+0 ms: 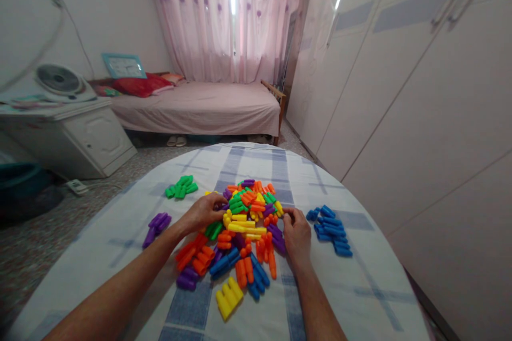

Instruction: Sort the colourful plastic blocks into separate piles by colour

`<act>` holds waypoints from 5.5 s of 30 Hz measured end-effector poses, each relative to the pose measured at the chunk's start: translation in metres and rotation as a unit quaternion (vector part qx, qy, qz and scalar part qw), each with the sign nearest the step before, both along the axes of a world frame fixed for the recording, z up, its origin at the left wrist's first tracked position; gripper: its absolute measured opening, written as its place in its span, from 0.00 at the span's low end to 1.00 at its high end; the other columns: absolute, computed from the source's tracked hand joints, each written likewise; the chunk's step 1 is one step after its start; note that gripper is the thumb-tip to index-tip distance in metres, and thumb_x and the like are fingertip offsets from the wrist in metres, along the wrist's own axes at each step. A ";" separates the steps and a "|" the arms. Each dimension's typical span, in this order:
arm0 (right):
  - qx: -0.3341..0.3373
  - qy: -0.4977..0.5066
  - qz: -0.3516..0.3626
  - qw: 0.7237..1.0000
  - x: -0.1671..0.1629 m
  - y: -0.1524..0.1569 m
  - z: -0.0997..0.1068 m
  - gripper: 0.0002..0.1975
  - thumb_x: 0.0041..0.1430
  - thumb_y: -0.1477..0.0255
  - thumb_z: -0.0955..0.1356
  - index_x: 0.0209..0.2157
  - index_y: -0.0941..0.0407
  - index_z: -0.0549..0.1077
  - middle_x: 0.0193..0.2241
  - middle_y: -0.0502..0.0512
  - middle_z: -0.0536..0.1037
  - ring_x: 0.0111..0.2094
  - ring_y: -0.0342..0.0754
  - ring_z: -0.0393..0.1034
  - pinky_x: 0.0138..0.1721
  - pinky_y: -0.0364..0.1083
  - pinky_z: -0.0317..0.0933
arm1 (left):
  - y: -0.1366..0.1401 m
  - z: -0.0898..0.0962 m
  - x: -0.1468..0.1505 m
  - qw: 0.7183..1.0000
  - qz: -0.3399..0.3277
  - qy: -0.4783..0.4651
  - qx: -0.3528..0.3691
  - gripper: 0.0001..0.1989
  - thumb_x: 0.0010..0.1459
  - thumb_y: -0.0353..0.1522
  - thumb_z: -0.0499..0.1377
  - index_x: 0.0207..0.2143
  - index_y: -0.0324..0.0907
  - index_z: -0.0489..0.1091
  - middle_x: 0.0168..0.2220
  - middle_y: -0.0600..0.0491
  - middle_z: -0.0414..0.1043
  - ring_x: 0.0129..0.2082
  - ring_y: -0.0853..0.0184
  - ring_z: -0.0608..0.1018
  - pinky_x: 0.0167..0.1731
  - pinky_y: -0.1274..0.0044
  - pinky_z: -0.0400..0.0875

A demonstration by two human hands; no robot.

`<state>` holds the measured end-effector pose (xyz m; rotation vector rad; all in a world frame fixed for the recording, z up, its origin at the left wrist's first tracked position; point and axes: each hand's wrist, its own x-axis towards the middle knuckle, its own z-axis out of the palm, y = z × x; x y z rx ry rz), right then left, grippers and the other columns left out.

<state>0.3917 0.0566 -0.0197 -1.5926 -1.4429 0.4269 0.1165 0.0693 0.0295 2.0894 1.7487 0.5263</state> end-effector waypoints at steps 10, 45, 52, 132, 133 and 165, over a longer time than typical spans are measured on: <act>0.004 -0.005 0.000 1.000 0.000 0.000 0.000 0.17 0.53 0.65 0.59 0.36 0.57 0.75 0.34 0.57 0.78 0.35 0.51 0.71 0.39 0.48 0.62 | -0.005 -0.001 0.001 0.997 -0.028 0.068 0.019 0.17 0.51 0.33 0.57 0.45 0.43 0.71 0.42 0.49 0.73 0.43 0.63 0.74 0.42 0.75 0.66; -0.005 -0.008 -0.002 1.000 0.001 0.001 -0.001 0.17 0.53 0.64 0.59 0.36 0.57 0.75 0.34 0.57 0.78 0.34 0.50 0.70 0.38 0.48 0.61 | -0.070 -0.035 -0.099 0.955 0.195 0.132 0.183 0.19 0.56 0.41 0.52 0.42 0.38 0.71 0.45 0.44 0.70 0.45 0.58 0.72 0.49 0.67 0.66; -0.004 -0.004 0.007 1.000 0.000 0.002 -0.001 0.16 0.53 0.64 0.59 0.35 0.56 0.74 0.34 0.56 0.77 0.36 0.51 0.71 0.40 0.48 0.61 | -0.063 -0.002 -0.073 0.941 0.167 0.152 0.254 0.18 0.56 0.41 0.53 0.44 0.40 0.71 0.51 0.44 0.67 0.52 0.55 0.68 0.51 0.65 0.64; 0.004 -0.017 0.004 1.000 0.000 -0.001 0.005 0.17 0.53 0.63 0.59 0.34 0.56 0.75 0.31 0.55 0.78 0.32 0.50 0.71 0.34 0.46 0.62 | -0.095 -0.039 -0.114 0.949 0.254 -0.119 0.146 0.21 0.59 0.44 0.48 0.50 0.46 0.66 0.53 0.48 0.70 0.53 0.58 0.72 0.54 0.62 0.66; 0.004 -0.015 0.004 1.000 0.000 -0.001 0.005 0.17 0.53 0.63 0.60 0.34 0.56 0.75 0.31 0.55 0.78 0.32 0.51 0.71 0.34 0.47 0.62 | -0.094 -0.036 -0.111 0.947 0.257 -0.114 0.154 0.21 0.59 0.44 0.47 0.49 0.46 0.66 0.53 0.48 0.69 0.53 0.58 0.71 0.54 0.61 0.65; -0.005 0.005 0.013 1.000 0.002 0.002 -0.003 0.16 0.54 0.64 0.59 0.36 0.56 0.74 0.35 0.56 0.78 0.37 0.51 0.71 0.40 0.47 0.61 | 0.016 0.009 0.030 0.955 -0.066 0.057 0.282 0.35 0.49 0.28 0.56 0.60 0.37 0.49 0.56 0.40 0.61 0.56 0.56 0.66 0.54 0.65 0.64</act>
